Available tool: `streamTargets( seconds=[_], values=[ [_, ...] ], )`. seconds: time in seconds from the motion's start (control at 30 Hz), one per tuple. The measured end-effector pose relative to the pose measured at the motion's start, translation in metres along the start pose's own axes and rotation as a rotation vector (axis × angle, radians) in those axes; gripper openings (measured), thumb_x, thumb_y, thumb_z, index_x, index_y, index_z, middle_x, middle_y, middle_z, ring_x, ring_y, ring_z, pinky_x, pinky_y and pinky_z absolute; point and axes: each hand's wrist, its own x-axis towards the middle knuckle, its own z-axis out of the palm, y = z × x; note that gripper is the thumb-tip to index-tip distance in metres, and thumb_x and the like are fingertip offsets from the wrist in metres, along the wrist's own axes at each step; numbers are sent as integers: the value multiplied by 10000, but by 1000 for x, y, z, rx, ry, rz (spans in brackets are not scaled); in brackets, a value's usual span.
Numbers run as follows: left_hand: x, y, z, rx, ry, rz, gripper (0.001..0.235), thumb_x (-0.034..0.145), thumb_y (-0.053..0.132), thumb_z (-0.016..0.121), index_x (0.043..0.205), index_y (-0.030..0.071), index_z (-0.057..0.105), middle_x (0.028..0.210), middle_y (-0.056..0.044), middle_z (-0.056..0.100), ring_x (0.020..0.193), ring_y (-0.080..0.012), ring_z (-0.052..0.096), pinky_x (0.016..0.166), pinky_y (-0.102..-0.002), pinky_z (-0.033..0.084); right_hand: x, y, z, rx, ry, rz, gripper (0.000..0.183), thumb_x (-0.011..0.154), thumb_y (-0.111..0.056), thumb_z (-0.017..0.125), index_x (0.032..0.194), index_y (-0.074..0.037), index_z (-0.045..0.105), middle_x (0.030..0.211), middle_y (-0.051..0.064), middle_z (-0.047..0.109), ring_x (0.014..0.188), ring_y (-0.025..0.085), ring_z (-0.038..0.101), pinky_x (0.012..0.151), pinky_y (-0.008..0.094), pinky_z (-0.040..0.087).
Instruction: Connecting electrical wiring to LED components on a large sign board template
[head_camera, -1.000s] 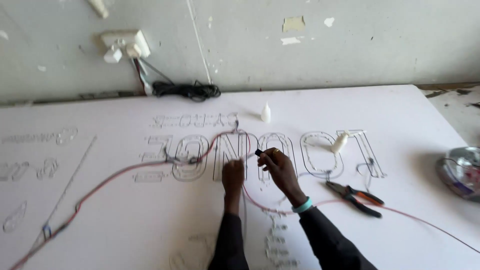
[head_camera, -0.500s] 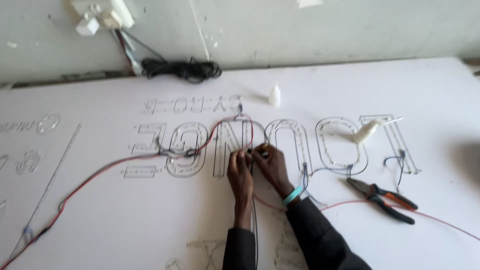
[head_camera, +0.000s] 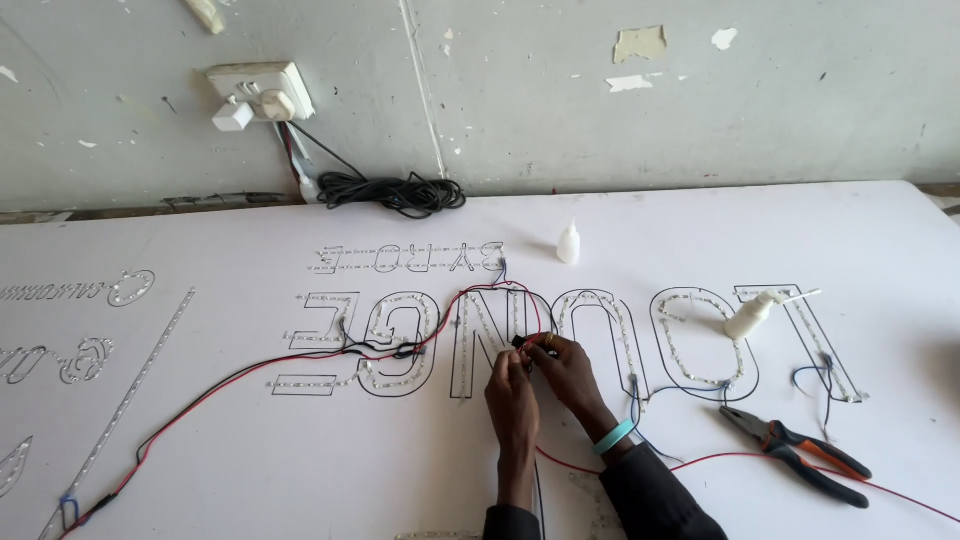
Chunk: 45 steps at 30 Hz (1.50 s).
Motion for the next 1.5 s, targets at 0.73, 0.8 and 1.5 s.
streamTargets(
  seconds=[0.73, 0.8, 1.5],
  values=[
    [17, -25, 0, 46, 112, 337, 255, 1112, 202, 700, 1287, 173, 883, 1021, -114, 880, 939, -258, 832, 856, -428, 654, 0, -7, -15, -32, -55, 39, 397, 1026, -366, 839, 1180, -6, 907, 1103, 230, 851, 1110, 336, 744, 1020, 451, 546],
    [16, -24, 2, 65, 125, 369, 248, 1095, 156, 728, 1279, 180, 892, 1016, -97, 882, 918, -243, 828, 839, -405, 657, -3, -22, -22, -78, -77, 53, 425, 1027, -353, 834, 1205, 28, 897, 1142, 277, 861, 1159, 389, 763, 1052, 480, 554],
    [11, -20, 8, 226, 80, 585, 119, 1068, 175, 804, 1137, 193, 899, 992, 22, 859, 972, -155, 776, 838, -314, 666, -15, -103, -77, -807, -65, -147, 309, 1007, -226, 769, 1296, -151, 847, 1206, 193, 859, 1208, 419, 792, 1005, 542, 628]
  ],
)
